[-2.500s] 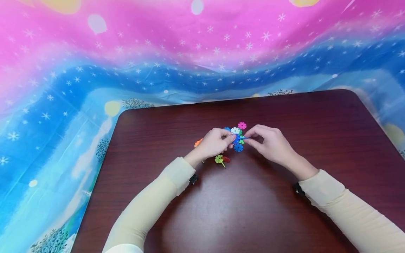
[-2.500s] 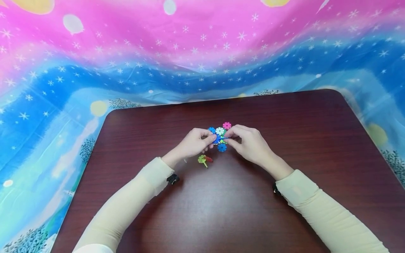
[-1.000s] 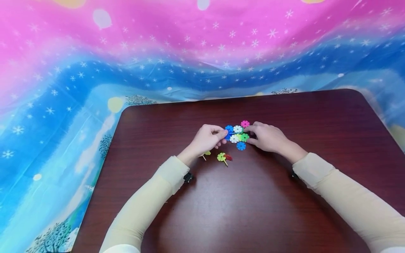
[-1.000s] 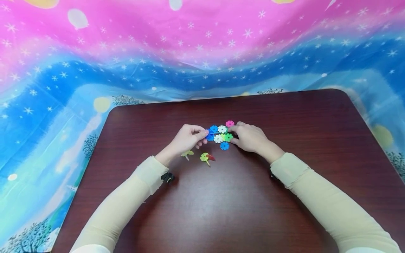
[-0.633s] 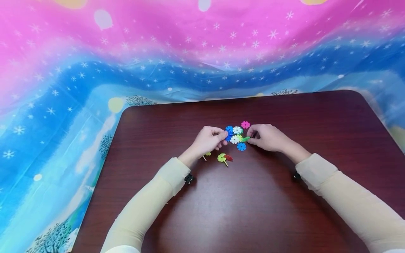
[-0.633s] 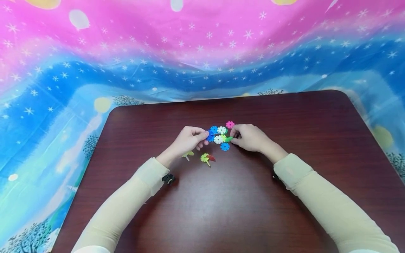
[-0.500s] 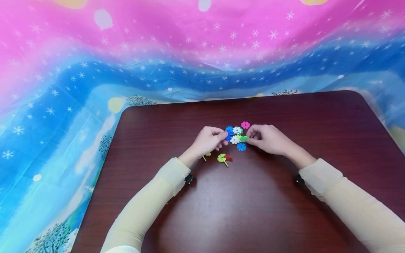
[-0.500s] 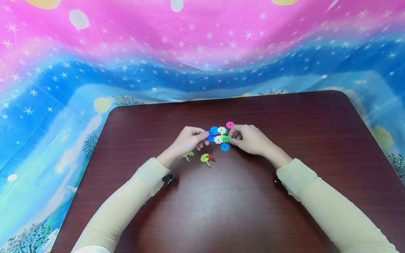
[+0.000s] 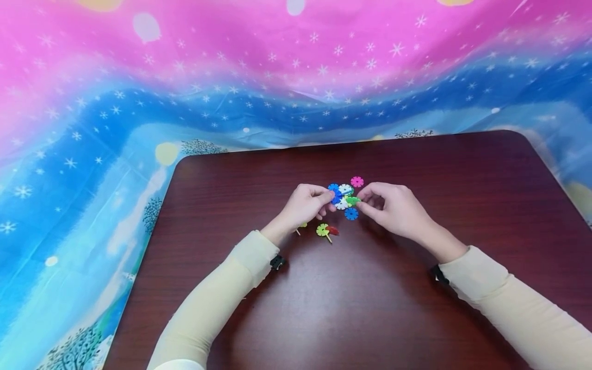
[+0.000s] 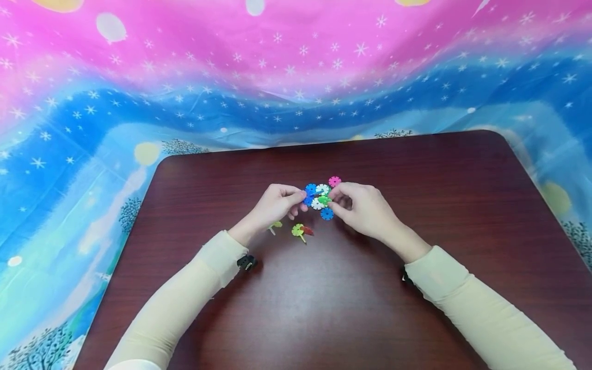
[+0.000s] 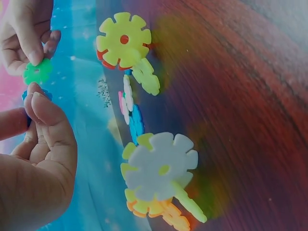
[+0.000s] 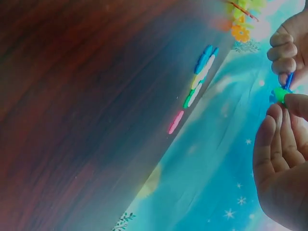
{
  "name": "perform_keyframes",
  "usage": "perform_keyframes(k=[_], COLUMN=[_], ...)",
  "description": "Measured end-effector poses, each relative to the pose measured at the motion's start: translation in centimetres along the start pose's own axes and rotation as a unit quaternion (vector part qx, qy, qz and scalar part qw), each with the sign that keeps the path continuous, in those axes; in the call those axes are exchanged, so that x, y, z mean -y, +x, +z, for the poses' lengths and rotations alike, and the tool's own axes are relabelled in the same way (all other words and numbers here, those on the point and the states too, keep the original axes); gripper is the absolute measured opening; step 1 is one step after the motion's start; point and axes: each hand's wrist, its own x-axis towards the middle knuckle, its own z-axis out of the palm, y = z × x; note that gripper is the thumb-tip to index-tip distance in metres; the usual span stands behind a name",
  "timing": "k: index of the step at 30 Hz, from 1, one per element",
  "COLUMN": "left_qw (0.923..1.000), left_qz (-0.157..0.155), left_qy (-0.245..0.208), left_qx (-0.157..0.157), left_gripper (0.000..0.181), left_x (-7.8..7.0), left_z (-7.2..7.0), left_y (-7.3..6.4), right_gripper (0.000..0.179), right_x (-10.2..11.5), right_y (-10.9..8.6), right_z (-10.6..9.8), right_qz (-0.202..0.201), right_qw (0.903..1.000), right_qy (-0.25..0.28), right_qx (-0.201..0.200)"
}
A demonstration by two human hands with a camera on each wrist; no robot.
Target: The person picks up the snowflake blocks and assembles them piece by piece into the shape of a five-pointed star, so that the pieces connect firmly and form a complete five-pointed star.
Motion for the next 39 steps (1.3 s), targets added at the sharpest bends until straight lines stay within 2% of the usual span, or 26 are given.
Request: perform_keyframes(k=[11, 19, 28, 39], left_qw=[1.0000, 0.9998, 0.9998, 0.9976], left_qz=[0.003, -0.001, 0.008, -0.001], left_qy=[-0.001, 0.018, 0.015, 0.063], left_qx=[-0.008, -0.010, -0.012, -0.029], left_gripper=[0.025, 0.025, 0.024, 0.030], left_x=[-0.2, 0.2, 0.3, -0.2], left_z=[0.5, 0.7, 1.0, 1.0], left_y=[-0.3, -0.5, -0.7, -1.0], right_gripper=[0.016, 0.021, 0.017, 0.021], right_x=[0.7, 0.9, 1.0, 1.1], right_y=[-0.4, -0.7, -0.7, -0.8], right_z=[1.1, 1.4, 1.7, 2.2], right_qz=[-0.095, -0.155, -0.168, -0.180], right_qw=[0.9922, 0.9792, 0.9772, 0.9749], right_qy=[-0.036, -0.096, -0.089, -0.073], right_qx=[-0.072, -0.088, -0.094, -0.108])
